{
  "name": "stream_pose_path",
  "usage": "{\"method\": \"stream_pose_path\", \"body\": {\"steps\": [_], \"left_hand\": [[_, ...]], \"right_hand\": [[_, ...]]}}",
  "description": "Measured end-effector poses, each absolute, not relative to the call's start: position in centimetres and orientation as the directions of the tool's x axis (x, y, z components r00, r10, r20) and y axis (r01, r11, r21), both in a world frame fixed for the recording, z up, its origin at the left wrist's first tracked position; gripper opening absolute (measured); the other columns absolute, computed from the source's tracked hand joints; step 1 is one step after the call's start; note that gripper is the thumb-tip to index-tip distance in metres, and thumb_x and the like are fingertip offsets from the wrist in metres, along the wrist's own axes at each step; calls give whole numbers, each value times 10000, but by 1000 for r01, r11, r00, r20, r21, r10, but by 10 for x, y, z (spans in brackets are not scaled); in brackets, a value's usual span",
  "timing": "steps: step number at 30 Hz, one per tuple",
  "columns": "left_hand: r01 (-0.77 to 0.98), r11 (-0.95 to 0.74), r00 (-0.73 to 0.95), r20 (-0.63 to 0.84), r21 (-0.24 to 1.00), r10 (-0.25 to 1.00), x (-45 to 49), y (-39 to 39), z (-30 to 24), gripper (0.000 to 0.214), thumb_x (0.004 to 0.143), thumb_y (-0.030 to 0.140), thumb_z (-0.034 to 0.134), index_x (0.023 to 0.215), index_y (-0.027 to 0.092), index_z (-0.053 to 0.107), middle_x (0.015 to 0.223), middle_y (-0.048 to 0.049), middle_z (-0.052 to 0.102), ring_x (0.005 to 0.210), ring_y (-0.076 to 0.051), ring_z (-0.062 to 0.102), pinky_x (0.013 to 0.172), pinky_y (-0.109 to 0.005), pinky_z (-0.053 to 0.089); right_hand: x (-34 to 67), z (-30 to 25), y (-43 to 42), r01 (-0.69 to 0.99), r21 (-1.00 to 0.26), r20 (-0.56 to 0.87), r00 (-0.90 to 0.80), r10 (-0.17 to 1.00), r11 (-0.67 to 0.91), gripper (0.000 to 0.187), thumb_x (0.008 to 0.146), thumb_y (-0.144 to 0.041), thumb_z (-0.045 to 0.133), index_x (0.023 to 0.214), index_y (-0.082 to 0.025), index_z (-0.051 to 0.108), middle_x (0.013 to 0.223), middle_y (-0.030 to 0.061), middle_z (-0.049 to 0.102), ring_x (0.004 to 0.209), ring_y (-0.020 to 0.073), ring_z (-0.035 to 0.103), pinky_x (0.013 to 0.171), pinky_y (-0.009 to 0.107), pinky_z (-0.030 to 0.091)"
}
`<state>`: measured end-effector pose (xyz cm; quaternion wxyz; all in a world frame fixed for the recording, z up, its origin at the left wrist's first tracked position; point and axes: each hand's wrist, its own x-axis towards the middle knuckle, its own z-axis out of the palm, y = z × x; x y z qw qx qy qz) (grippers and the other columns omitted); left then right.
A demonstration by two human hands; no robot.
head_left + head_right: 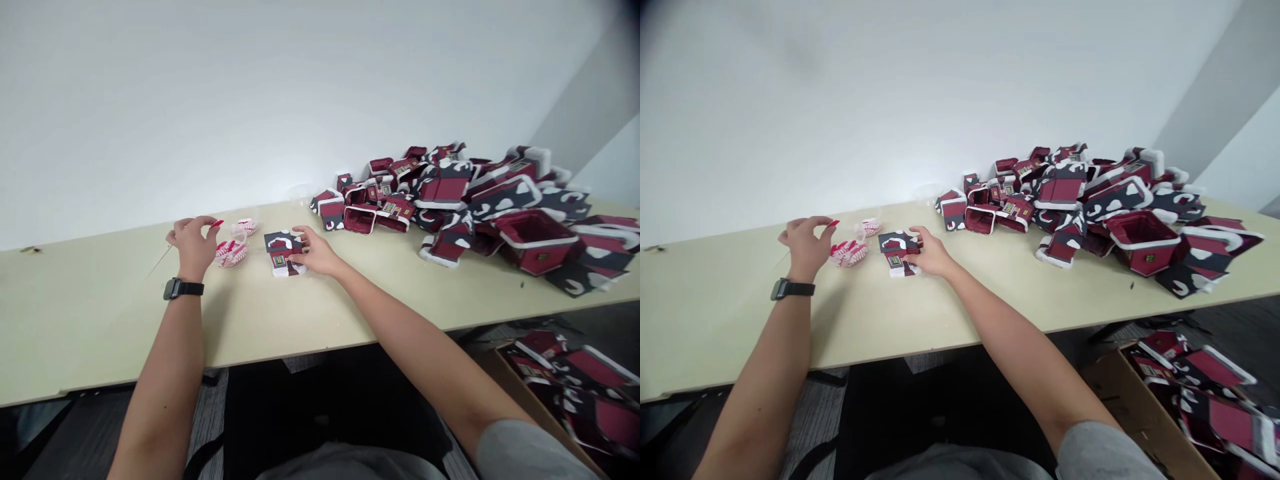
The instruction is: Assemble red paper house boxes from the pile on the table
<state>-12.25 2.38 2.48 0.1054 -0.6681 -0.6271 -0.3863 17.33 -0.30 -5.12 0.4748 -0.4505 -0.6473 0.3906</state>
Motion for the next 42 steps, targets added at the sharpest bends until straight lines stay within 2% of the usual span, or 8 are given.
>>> {"method": "stream_pose_path", "body": {"steps": [4,7,10,14,17,20,36,42], "left_hand": [[882,-383,76,721,274,689,-88,12,26,215,1004,406,584,1065,249,717,1160,-117,760,1228,-348,604,1114,-563,401],[805,-547,231,727,231,647,-58,4,16,217,1013,410,594,1071,247,726,1136,-98,773,1160,-314,641,1089,-509,459],[730,-650,350,701,210,621,-37,-2,5,215,1032,381,574,1095,247,730,1159,-96,773,1154,-298,655,1086,-496,485],[676,-715,429,695,176,577,-28,-3,-2,236,1064,366,553,1100,236,746,1156,-97,777,1141,-286,668,1089,-504,498],[646,-746,441,720,158,535,-31,1,-5,229,1066,352,579,1111,230,767,1132,-95,781,1112,-274,681,1054,-487,522],[630,-761,442,734,156,516,-35,6,-8,207,1051,324,614,1101,225,789,1107,-91,785,1079,-267,693,1010,-468,548],[605,-772,423,742,196,520,-36,7,-10,190,1017,305,676,1019,241,856,1028,-74,808,997,-242,712,939,-429,582],[562,-802,433,753,204,495,-39,10,-12,203,1014,271,666,1009,253,867,1007,-69,806,967,-226,715,894,-401,582]], "right_hand": [[172,-49,-1,257,-931,257,-44,965,259,742,681,-213,928,1348,-228,603,1125,35,711,984,211,691,947,388,569],[175,-45,0,244,-946,233,60,971,212,580,688,-250,930,1207,-204,675,1129,52,739,1009,234,702,966,407,568],[177,-41,0,120,-986,130,120,984,116,432,706,-315,929,1064,-198,717,1065,47,770,986,241,723,956,405,569],[177,-35,-4,-136,-991,1,49,999,8,339,720,-291,916,994,-191,742,980,29,790,923,218,740,874,346,568],[175,-31,-8,-220,-974,-48,-14,999,-50,292,733,-259,907,965,-182,747,931,26,791,867,196,733,806,310,547],[173,-30,-11,-218,-973,-65,-27,998,-69,288,735,-265,916,953,-178,750,910,21,790,843,181,721,781,292,526],[171,-25,-18,-271,-961,-32,-96,995,-57,242,746,-241,934,909,-173,768,856,14,781,807,159,702,809,278,534],[173,-20,-20,-279,-957,-59,-103,993,-85,235,814,-290,907,971,-169,782,915,38,793,832,160,692,835,287,532]]}}
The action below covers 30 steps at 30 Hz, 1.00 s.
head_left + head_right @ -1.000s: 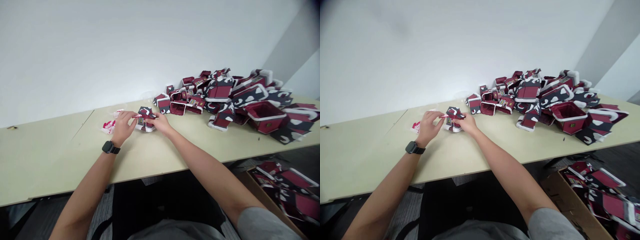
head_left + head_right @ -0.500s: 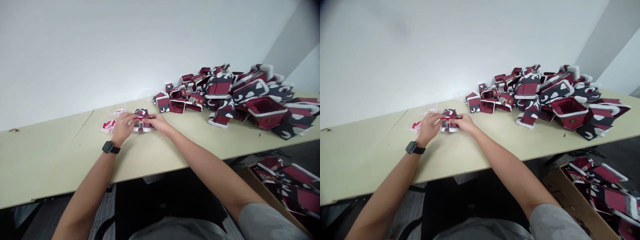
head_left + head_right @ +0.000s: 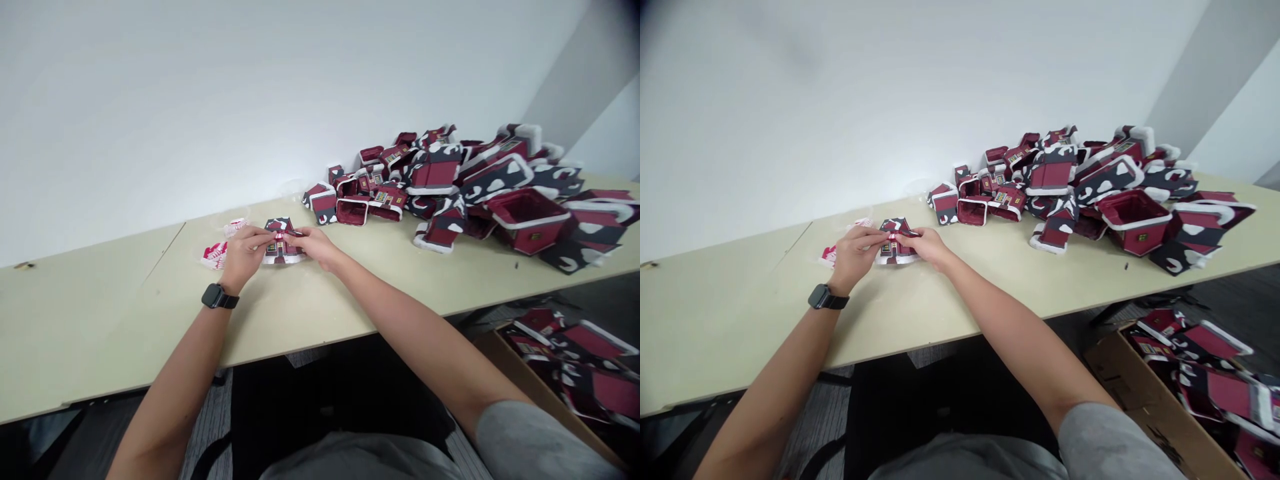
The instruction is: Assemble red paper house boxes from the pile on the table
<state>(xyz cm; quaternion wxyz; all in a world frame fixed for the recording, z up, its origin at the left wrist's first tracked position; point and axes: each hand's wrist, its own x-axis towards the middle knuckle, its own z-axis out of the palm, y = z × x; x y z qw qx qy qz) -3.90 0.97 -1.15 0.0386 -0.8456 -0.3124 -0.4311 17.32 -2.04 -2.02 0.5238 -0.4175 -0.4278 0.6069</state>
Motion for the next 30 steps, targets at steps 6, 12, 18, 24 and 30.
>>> {"method": "stream_pose_path", "body": {"steps": [6,12,18,24,30], "left_hand": [[520,-776,350,740,357,575,-30,3,-10,194,994,273,661,991,248,853,1027,-67,790,1000,-231,701,939,-416,566],[372,-566,64,587,736,807,-25,5,-15,476,797,413,883,1210,242,720,1320,-92,683,1220,-271,638,1001,-411,546],[16,-227,385,204,974,900,-25,5,-18,521,910,504,773,1327,209,668,1398,-114,690,1256,-311,663,1058,-447,542],[45,-296,378,258,954,889,-22,0,-17,533,877,412,820,1338,206,652,1409,-112,692,1312,-293,644,1141,-446,498],[109,-353,338,299,929,892,-16,-3,-16,550,864,391,819,1333,196,607,1375,-131,699,1287,-272,658,1107,-436,530]], "right_hand": [[176,-20,-19,-203,-978,-25,-92,995,-43,249,803,-336,895,934,-168,766,846,9,751,805,147,654,809,276,487],[178,-19,-18,-228,-973,8,-136,991,-24,249,824,-303,864,1013,-180,758,884,13,753,833,165,666,809,291,517],[179,-22,-16,-204,-978,61,-157,986,28,364,829,-306,888,1130,-189,719,1115,61,783,991,199,719,899,322,559],[176,-20,-19,-129,-991,61,-103,993,47,463,761,-252,917,1155,-176,685,1113,63,776,980,201,715,884,334,575],[176,-22,-17,-108,-992,66,-70,995,58,432,709,-183,858,1118,-191,718,1063,23,773,927,198,703,906,341,559]]}}
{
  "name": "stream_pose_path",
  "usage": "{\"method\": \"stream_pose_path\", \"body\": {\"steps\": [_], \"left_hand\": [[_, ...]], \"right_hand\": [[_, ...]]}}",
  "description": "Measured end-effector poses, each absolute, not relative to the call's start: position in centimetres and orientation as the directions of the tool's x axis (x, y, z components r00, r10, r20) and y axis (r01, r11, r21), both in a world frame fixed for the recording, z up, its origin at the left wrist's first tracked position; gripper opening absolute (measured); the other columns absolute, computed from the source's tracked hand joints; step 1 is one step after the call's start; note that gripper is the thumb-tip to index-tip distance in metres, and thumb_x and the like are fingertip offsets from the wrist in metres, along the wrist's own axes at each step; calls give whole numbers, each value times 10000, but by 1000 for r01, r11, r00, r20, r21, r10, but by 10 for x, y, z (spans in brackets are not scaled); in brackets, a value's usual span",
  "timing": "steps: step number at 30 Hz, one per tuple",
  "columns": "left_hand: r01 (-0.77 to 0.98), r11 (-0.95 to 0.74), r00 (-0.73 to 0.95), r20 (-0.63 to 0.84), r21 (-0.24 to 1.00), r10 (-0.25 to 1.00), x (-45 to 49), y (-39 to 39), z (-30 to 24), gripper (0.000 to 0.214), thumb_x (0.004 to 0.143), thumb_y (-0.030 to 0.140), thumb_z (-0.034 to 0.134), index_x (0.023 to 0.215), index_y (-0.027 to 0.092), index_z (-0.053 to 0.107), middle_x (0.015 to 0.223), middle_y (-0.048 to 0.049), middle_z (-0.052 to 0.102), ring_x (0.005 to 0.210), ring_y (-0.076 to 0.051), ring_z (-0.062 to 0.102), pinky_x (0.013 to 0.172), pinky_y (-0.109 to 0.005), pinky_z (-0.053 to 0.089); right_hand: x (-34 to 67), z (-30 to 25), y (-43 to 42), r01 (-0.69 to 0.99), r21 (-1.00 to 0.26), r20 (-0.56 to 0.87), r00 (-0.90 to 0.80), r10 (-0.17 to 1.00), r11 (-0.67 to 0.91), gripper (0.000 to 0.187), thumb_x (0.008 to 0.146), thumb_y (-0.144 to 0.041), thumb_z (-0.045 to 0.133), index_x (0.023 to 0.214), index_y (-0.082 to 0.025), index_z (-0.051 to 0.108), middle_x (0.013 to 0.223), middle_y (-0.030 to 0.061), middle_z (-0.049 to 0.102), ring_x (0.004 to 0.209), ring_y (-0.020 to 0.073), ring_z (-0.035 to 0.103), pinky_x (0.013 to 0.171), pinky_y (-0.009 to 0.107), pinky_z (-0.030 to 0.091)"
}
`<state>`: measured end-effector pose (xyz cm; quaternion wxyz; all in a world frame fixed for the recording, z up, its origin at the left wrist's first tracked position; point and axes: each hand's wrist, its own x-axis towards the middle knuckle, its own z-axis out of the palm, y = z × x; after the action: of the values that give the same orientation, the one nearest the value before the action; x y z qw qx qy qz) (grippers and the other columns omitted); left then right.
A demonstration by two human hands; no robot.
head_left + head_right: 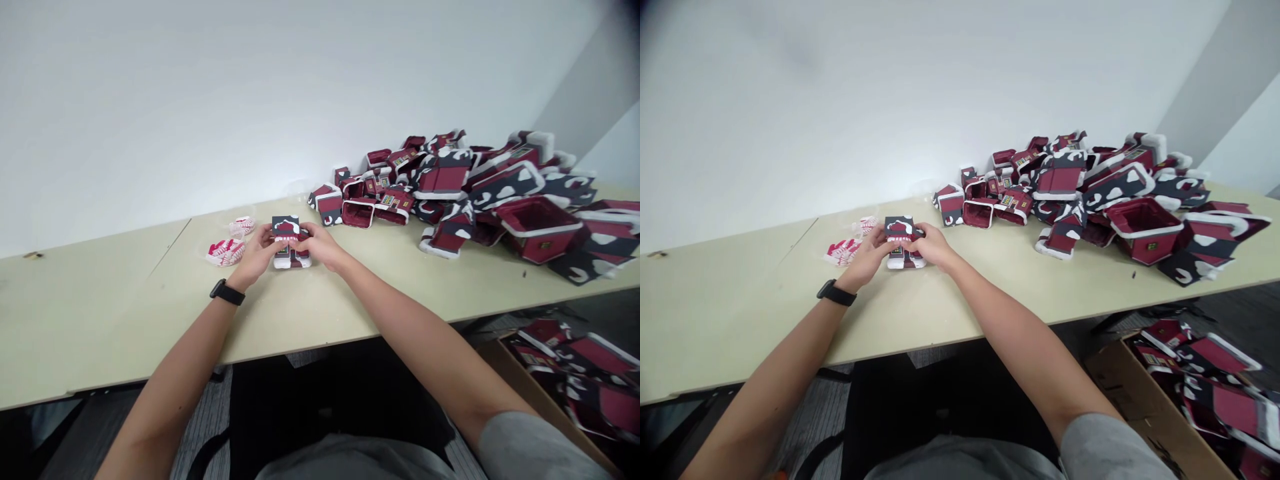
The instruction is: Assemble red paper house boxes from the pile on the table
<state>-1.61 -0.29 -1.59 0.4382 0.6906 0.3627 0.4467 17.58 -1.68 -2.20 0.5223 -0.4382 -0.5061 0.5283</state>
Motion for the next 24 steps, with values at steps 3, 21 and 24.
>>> {"method": "stream_pose_path", "body": {"steps": [3,21,24], "left_hand": [[128,-383,325,326,915,888,-12,-3,-17,530,864,402,817,1302,199,598,1351,-128,708,1241,-267,682,1073,-435,554],[97,-341,344,290,935,893,-18,-2,-16,561,893,448,803,1359,199,615,1383,-136,701,1297,-281,665,1119,-449,537],[110,-349,339,295,931,893,-18,-2,-14,534,894,444,800,1330,196,616,1336,-131,722,1258,-276,684,1083,-441,557]], "right_hand": [[176,-24,-16,-140,-989,62,-68,996,52,444,681,-144,816,1111,-197,716,1033,13,771,927,204,701,907,342,557],[175,-23,-20,-139,-986,101,-106,989,86,512,739,-296,899,1197,-196,695,1166,57,771,1036,214,711,929,350,551],[175,-25,-19,-155,-985,97,-102,990,81,542,724,-296,903,1209,-194,683,1186,68,770,1064,226,713,942,361,549]]}}
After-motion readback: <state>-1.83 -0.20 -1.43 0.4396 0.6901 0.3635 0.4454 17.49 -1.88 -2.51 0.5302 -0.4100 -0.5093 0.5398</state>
